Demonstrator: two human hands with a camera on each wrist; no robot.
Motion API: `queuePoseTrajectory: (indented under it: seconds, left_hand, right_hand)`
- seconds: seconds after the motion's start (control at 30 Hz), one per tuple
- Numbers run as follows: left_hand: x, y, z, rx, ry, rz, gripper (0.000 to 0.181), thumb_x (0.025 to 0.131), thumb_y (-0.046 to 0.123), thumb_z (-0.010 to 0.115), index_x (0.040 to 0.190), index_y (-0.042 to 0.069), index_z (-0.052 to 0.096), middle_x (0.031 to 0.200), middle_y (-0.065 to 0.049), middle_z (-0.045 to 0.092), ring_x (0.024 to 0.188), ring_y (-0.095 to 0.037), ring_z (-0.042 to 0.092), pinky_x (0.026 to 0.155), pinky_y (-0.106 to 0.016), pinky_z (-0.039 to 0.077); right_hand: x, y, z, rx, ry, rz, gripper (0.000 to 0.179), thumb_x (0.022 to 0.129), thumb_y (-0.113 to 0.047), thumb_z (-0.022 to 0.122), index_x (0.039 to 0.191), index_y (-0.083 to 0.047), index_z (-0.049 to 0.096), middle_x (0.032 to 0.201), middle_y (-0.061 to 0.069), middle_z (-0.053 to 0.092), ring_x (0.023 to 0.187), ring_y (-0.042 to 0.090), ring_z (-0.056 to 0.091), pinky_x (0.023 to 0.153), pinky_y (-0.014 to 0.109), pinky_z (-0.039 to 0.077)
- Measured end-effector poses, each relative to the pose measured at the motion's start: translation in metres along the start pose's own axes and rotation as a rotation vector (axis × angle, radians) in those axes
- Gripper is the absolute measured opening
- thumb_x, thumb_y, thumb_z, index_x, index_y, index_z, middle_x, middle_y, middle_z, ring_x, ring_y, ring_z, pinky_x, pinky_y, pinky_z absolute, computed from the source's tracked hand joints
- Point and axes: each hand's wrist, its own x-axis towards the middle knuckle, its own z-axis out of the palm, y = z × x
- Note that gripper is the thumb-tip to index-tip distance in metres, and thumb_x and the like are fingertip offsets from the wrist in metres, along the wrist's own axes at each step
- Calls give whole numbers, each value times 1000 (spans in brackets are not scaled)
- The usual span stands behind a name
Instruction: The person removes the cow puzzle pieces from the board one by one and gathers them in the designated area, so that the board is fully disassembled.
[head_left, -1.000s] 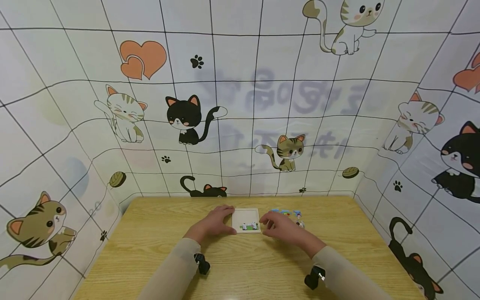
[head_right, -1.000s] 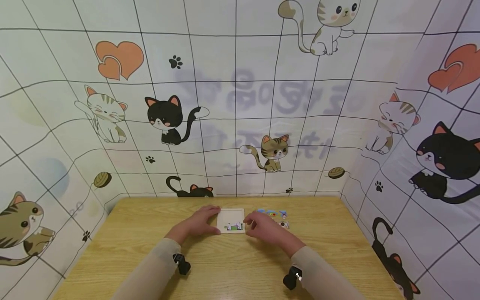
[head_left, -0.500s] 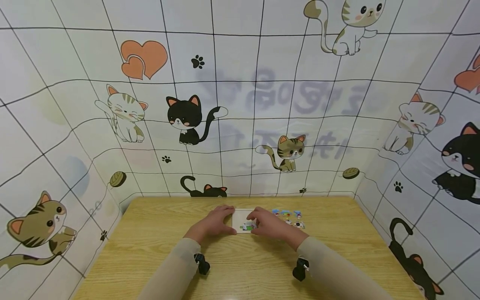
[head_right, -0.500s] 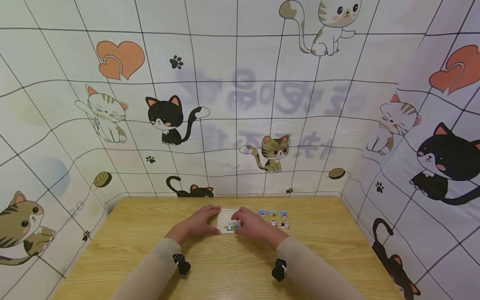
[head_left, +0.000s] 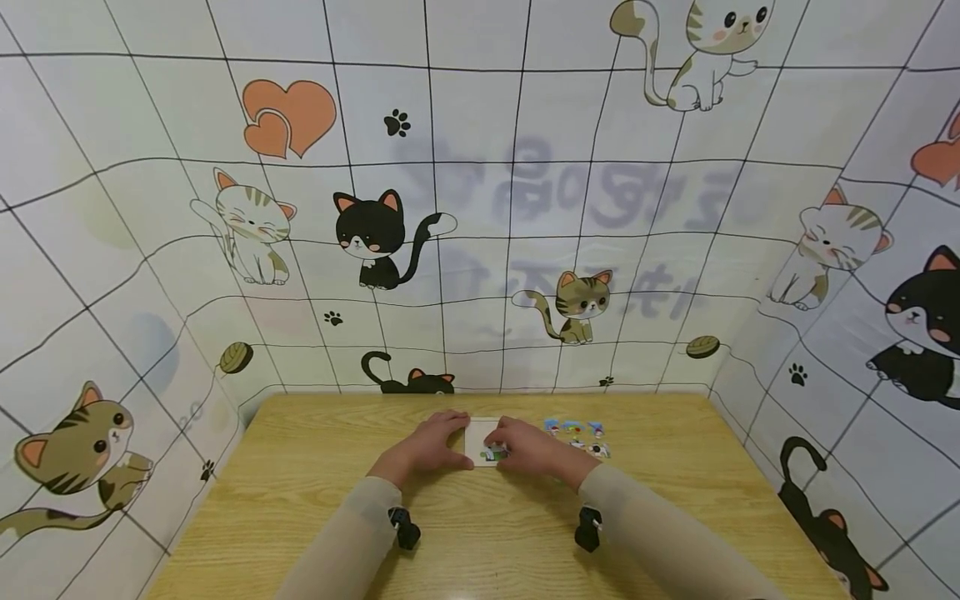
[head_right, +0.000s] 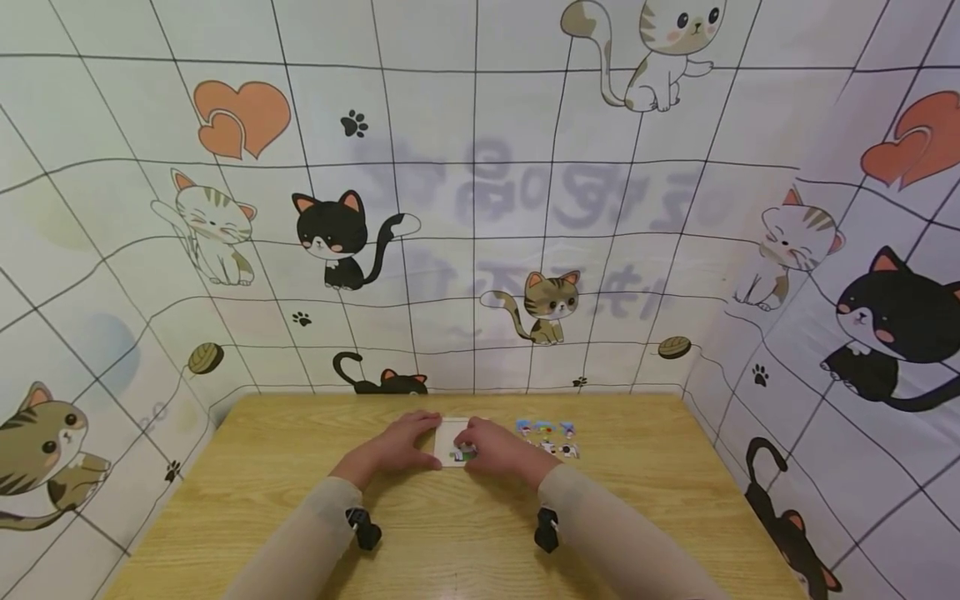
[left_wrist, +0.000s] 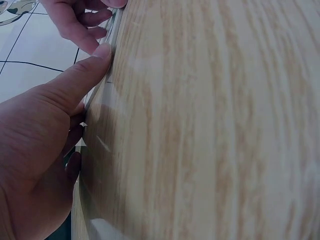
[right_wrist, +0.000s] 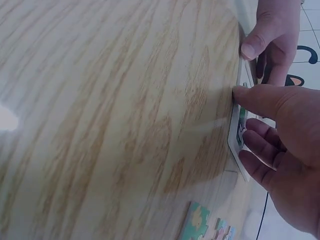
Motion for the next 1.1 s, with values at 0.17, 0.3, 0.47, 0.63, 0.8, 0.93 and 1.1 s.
queuePoseTrajectory:
  seconds: [0.17, 0.3, 0.47, 0.63, 0.8, 0.93, 1.1]
  left_hand:
    - [0, 0, 0, 11, -1, -9, 92, 96, 48, 88, 168, 9, 47, 176, -10, 39, 164, -38, 31, 129, -63, 31]
    - [1, -1, 0, 25, -1, -4, 92, 96, 48, 87, 169, 9, 47, 176, -9, 39, 164, -38, 32, 129, -62, 32]
    - [1, -1, 0, 25, -3, -2, 92, 96, 47, 87, 169, 9, 47, 176, -9, 39, 164, -39, 31, 129, -63, 31]
    - [1, 0, 1, 20, -3, -7, 92, 96, 48, 88, 168, 8, 47, 176, -9, 40, 164, -39, 31, 130, -64, 29]
    - [1, 0, 2, 18, 4, -14, 91, 95, 48, 89, 167, 9, 49, 176, -9, 40, 164, -38, 30, 130, -64, 28]
    - [1, 0, 1, 15, 3, -13, 92, 94, 47, 89, 167, 8, 49, 176, -10, 39, 164, -39, 29, 130, -65, 27]
    - [0, 1, 1, 14, 1, -11, 91, 96, 47, 88, 168, 8, 48, 176, -10, 39, 164, -39, 30, 130, -64, 28]
  right_hand:
    - [1, 4, 2, 1, -2, -31, 42, 100, -6, 82, 140, -3, 75, 116, 8, 66, 102, 23, 66, 87, 35, 58]
    - [-1, 6, 2, 49, 1, -35, 40, 101, -6, 81, 140, -3, 75, 115, 8, 65, 97, 24, 64, 82, 33, 54]
    - [-2, 7, 3, 71, 8, -27, 38, 102, -7, 80, 140, -3, 75, 115, 7, 64, 95, 23, 61, 81, 31, 51]
    - [-2, 6, 3, 87, 15, -16, 36, 102, -7, 80, 138, -3, 75, 113, 7, 63, 95, 23, 59, 82, 34, 52]
    - [-2, 4, 4, 89, 16, -4, 35, 102, -7, 80, 136, -6, 75, 113, 8, 62, 96, 22, 59, 84, 36, 52]
    - [-2, 3, 4, 92, 17, 9, 35, 101, -6, 81, 136, -7, 75, 114, 8, 62, 95, 22, 59, 85, 37, 53]
    - [-2, 3, 5, 90, 19, 16, 35, 101, -6, 82, 135, -7, 75, 115, 8, 62, 99, 24, 62, 88, 40, 55]
